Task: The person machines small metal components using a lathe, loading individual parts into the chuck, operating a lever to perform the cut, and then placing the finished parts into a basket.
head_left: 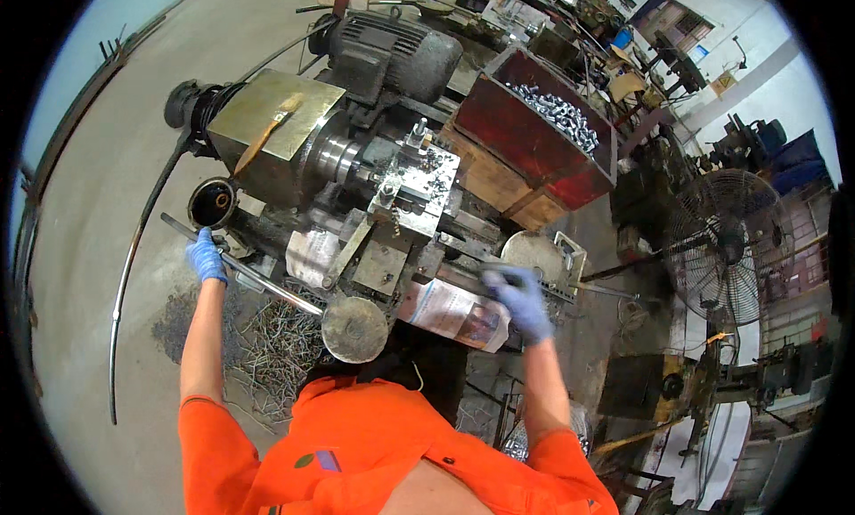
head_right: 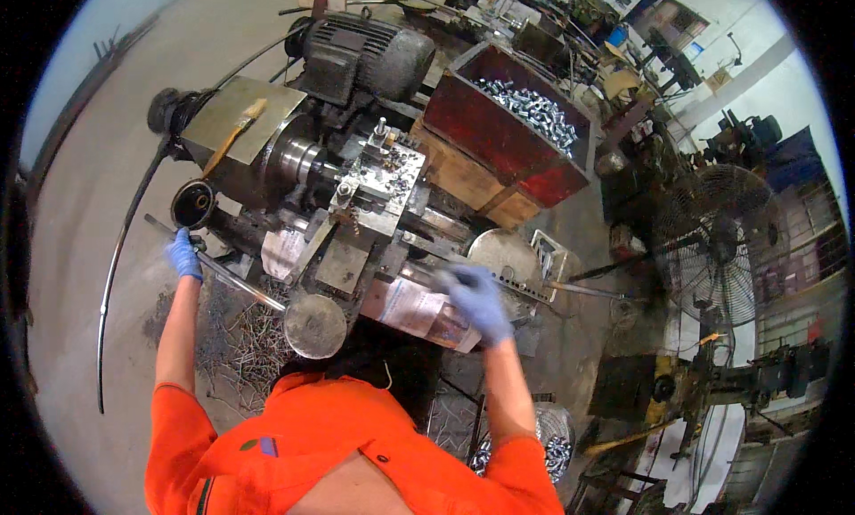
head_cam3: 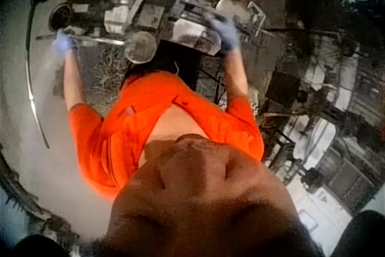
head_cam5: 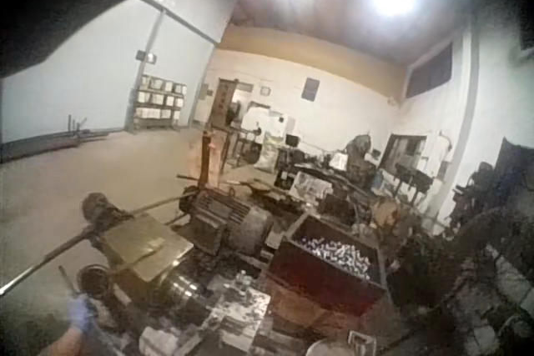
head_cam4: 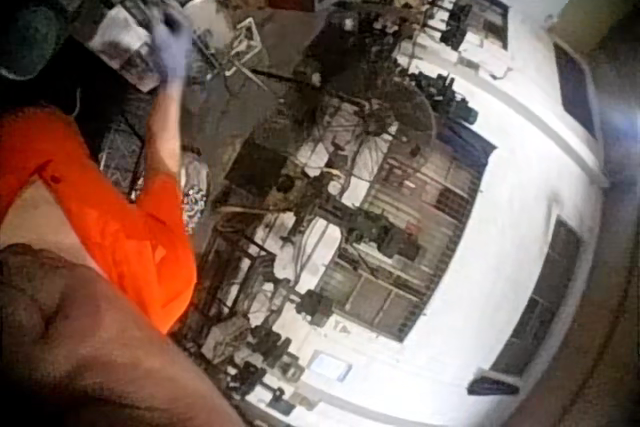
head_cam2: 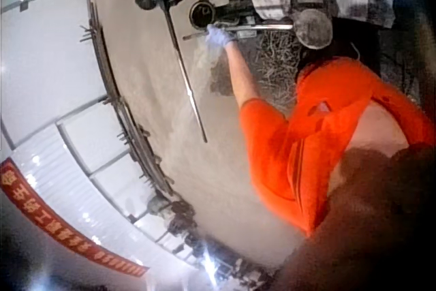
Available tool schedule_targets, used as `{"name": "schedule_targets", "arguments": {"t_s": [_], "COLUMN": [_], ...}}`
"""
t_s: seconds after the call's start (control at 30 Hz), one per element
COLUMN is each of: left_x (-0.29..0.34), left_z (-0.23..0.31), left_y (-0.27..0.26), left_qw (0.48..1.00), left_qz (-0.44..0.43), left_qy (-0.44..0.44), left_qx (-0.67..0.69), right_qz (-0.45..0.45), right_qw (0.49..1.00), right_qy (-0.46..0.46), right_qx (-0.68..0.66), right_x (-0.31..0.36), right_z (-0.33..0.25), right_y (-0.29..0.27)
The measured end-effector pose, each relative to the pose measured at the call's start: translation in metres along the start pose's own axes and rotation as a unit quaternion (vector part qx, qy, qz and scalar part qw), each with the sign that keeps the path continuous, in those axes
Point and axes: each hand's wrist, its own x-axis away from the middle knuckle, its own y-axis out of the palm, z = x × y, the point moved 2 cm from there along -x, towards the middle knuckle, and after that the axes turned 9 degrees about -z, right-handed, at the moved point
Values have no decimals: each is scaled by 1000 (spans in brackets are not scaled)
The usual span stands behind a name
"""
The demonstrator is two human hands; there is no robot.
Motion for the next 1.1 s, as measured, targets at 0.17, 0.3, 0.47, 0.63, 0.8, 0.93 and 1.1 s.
{"name": "schedule_targets", "arguments": {"t_s": [0.17,0.3,0.47,0.63,0.8,0.93,1.1], "left_x": [-17,-25,-12,-45,-34,-10,6], "left_z": [-8,-23,-3,-69,-105,-76,-123], "left_y": [2,-11,-22,-87,-64,-14,-8], "left_qw": [997,997,975,981,651,468,687], "left_qz": [-11,-51,-182,-161,-241,-363,-195], "left_qy": [-30,-59,-130,-100,176,186,64], "left_qx": [-73,-21,10,31,-698,-784,-697], "right_qz": [-170,-75,92,219,27,144,150], "right_qw": [982,996,975,938,854,904,919], "right_qy": [-6,39,-85,38,345,359,304], "right_qx": [-84,15,182,265,389,181,201], "right_x": [-84,-85,-1,140,230,219,188], "right_z": [-12,-25,-9,113,263,296,226], "right_y": [88,94,50,33,40,29,42]}}
